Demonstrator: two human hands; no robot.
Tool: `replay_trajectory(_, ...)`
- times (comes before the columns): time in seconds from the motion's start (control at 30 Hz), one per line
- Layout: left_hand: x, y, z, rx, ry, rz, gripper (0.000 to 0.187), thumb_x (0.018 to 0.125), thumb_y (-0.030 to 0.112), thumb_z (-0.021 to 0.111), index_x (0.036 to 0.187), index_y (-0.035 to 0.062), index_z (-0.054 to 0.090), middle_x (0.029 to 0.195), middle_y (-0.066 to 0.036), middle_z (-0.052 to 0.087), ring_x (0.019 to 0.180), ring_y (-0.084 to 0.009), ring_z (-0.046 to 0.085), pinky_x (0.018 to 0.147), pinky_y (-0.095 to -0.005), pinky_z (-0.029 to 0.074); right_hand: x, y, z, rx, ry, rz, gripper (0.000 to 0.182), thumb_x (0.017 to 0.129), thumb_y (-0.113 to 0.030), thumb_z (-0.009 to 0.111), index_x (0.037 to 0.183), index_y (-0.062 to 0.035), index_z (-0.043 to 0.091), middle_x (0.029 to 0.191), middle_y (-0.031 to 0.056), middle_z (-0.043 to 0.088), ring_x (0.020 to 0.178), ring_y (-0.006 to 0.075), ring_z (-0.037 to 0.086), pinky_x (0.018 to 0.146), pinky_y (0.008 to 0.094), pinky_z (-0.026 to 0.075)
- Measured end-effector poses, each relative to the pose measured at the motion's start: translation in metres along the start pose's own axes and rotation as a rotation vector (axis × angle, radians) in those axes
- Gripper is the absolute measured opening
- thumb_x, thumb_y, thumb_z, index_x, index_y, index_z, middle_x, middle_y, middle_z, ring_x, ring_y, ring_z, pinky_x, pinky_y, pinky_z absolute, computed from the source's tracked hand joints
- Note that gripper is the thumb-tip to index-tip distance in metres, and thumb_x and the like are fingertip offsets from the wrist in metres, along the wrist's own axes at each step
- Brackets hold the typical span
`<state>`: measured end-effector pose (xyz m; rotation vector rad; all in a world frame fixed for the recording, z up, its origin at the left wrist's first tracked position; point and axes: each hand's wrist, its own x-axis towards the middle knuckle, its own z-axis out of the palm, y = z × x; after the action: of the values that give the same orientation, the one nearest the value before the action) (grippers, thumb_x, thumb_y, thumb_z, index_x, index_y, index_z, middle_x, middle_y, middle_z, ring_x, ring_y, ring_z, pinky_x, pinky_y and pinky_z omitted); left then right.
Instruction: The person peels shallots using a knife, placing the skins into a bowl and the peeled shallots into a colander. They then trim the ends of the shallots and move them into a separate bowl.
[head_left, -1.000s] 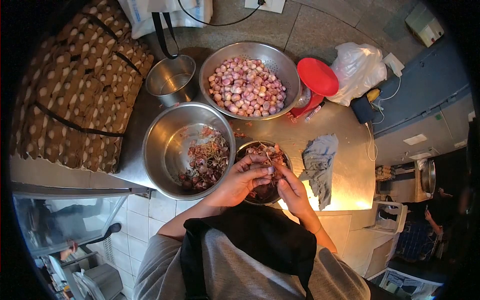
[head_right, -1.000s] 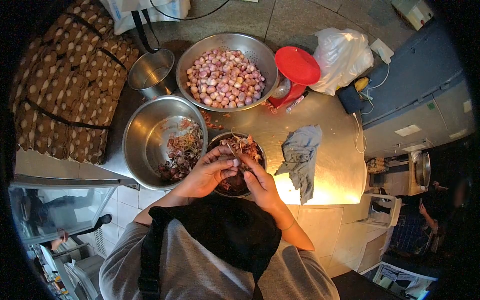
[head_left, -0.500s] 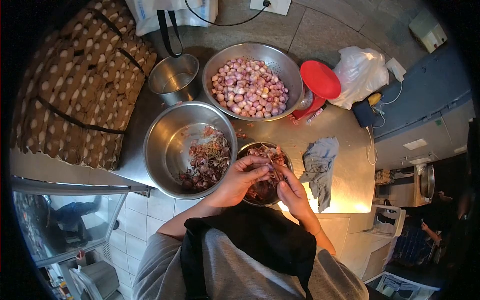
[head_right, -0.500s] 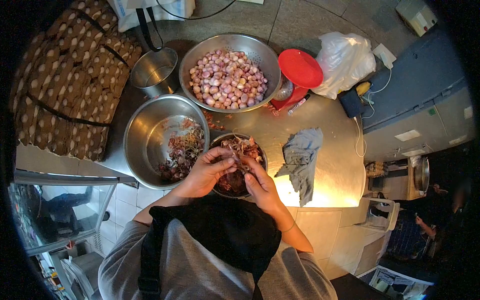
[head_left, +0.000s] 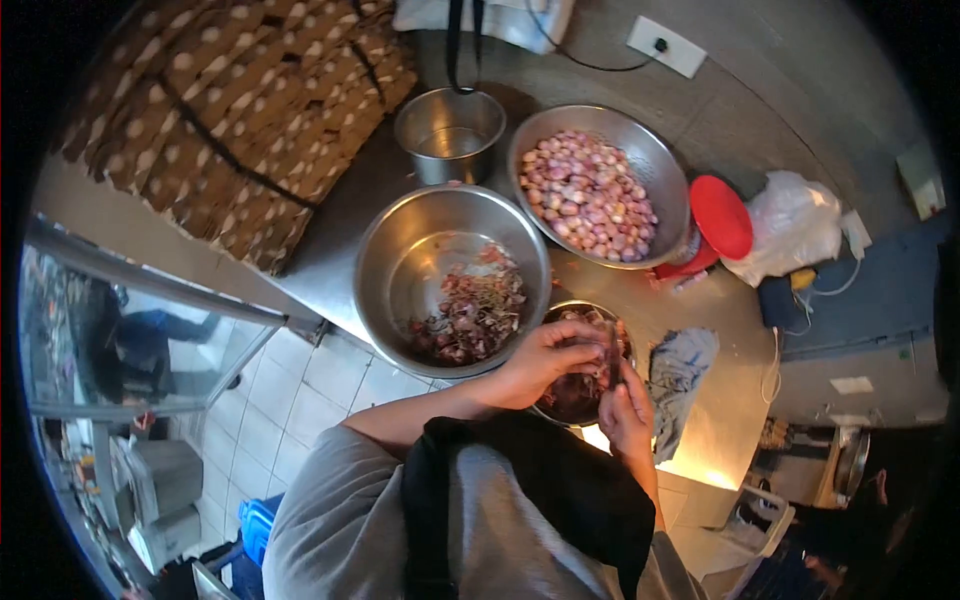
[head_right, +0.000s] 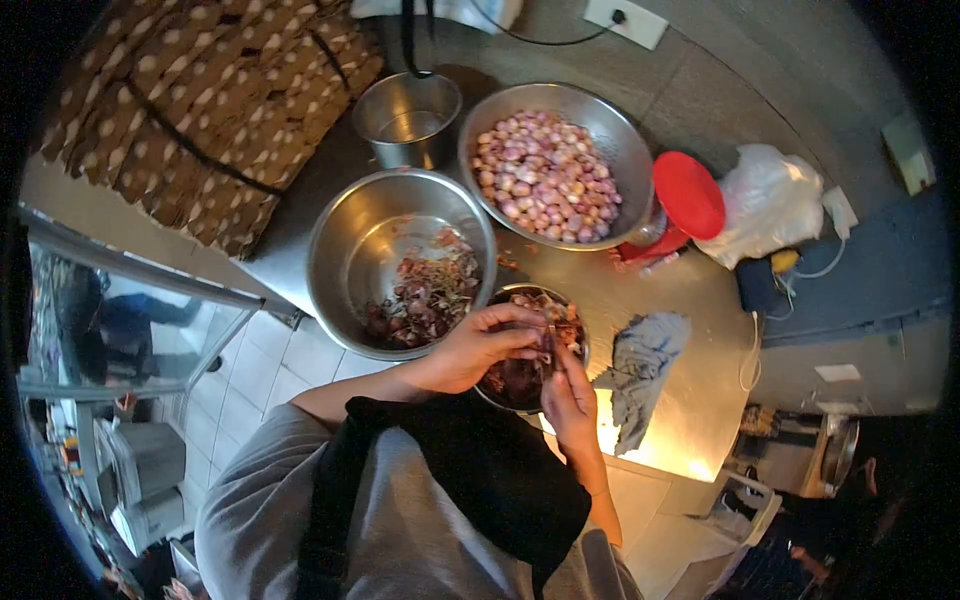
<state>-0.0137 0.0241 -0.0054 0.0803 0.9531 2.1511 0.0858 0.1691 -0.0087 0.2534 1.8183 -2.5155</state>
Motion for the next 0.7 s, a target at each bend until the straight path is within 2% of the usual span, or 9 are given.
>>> replay_trajectory(0.13,0.014,0.01,-0.001,0.035,0.07,-0.033,0.017,0.08,0.008,0.059,0.095,0.0031,0.053,0.088,-0.004,0.057,0.079,-0.012,0.055,0.071,-0.0252,0.047,-0.001,0.002,-0.005,0.1,0.099,-0.015,0.041,0.09,-0.022,0.042,0.127,-0.0084,0.034,0.052,-0.0032,0.035,0.039,0.0051,0.028,0.036,0.0177,0.021)
replay_trajectory(0.2,0.04,0.024,-0.005,0.153,0.1,0.061,0.017,0.079,0.01,0.06,0.093,0.0034,0.053,0.085,-0.005,0.057,0.075,-0.012,0.054,0.067,-0.0252,0.047,0.001,-0.005,-0.005,0.107,0.102,-0.005,0.042,0.09,-0.024,0.043,0.127,-0.0083,0.033,0.051,-0.0031,0.034,0.04,0.0041,0.027,0.035,0.0171,0.021)
replay_trajectory(0.23,0.055,0.036,-0.006,0.202,0.059,0.176,0.022,0.079,0.01,0.06,0.098,0.0024,0.053,0.089,-0.005,0.057,0.078,-0.0127,0.055,0.069,-0.0261,0.048,0.0,-0.008,-0.004,0.098,0.094,-0.006,0.041,0.09,-0.022,0.042,0.127,-0.008,0.033,0.052,-0.0031,0.034,0.04,0.0042,0.028,0.036,0.0171,0.021)
replay_trajectory(0.3,0.066,0.073,0.01,0.255,0.039,0.24,0.029,0.081,0.008,0.057,0.109,0.0015,0.052,0.106,-0.009,0.055,0.093,-0.0159,0.055,0.082,-0.0288,0.046,0.0,-0.009,-0.003,0.078,0.09,-0.025,0.04,0.09,-0.02,0.041,0.127,-0.0071,0.034,0.052,-0.0031,0.034,0.04,0.0042,0.028,0.036,0.017,0.021)
replay_trajectory(0.37,0.072,0.097,0.012,0.235,-0.068,0.407,0.03,0.081,0.006,0.056,0.109,0.0019,0.051,0.109,-0.01,0.054,0.097,-0.0164,0.054,0.084,-0.029,0.046,-0.003,-0.005,-0.002,0.058,0.101,-0.054,0.039,0.09,-0.017,0.041,0.127,-0.0062,0.034,0.051,-0.0033,0.033,0.041,0.0042,0.029,0.036,0.017,0.022)
replay_trajectory(0.47,0.061,0.131,0.005,0.37,-0.087,0.497,0.025,0.079,0.005,0.058,0.104,0.0017,0.054,0.104,-0.008,0.056,0.092,-0.0146,0.056,0.08,-0.0278,0.047,-0.004,0.002,-0.008,0.104,0.039,-0.075,0.038,0.09,-0.014,0.04,0.126,-0.0049,0.034,0.059,-0.0012,0.043,0.042,0.0043,0.031,0.037,0.0171,0.023)
replay_trajectory(0.57,0.045,0.144,-0.036,0.703,-0.008,0.405,0.016,0.077,0.002,0.06,0.093,0.0012,0.057,0.093,-0.006,0.06,0.08,-0.0135,0.058,0.071,-0.0257,0.048,-0.003,0.007,-0.012,0.08,0.079,-0.057,0.039,0.09,-0.014,0.041,0.127,-0.004,0.034,0.075,0.0018,0.052,0.044,0.0041,0.033,0.037,0.0172,0.025)
replay_trajectory(0.63,0.038,0.141,-0.085,1.031,0.017,0.153,0.011,0.071,0.003,0.063,0.082,0.0023,0.059,0.078,-0.003,0.062,0.067,-0.0104,0.057,0.062,-0.024,0.046,-0.002,0.007,-0.014,0.056,0.071,-0.055,0.04,0.089,-0.014,0.042,0.127,-0.0039,0.033,0.084,0.0031,0.053,0.045,0.004,0.034,0.038,0.0171,0.026)
replay_trajectory(0.7,0.025,0.126,-0.123,1.433,0.054,0.069,0.014,0.065,0.013,0.065,0.077,0.0058,0.062,0.068,-0.009,0.062,0.058,-0.0167,0.06,0.055,-0.028,0.046,0.0,0.008,-0.012,0.048,0.076,-0.046,0.04,0.089,-0.014,0.042,0.127,-0.0037,0.033,0.086,0.0033,0.054,0.046,0.0038,0.035,0.038,0.0169,0.026)
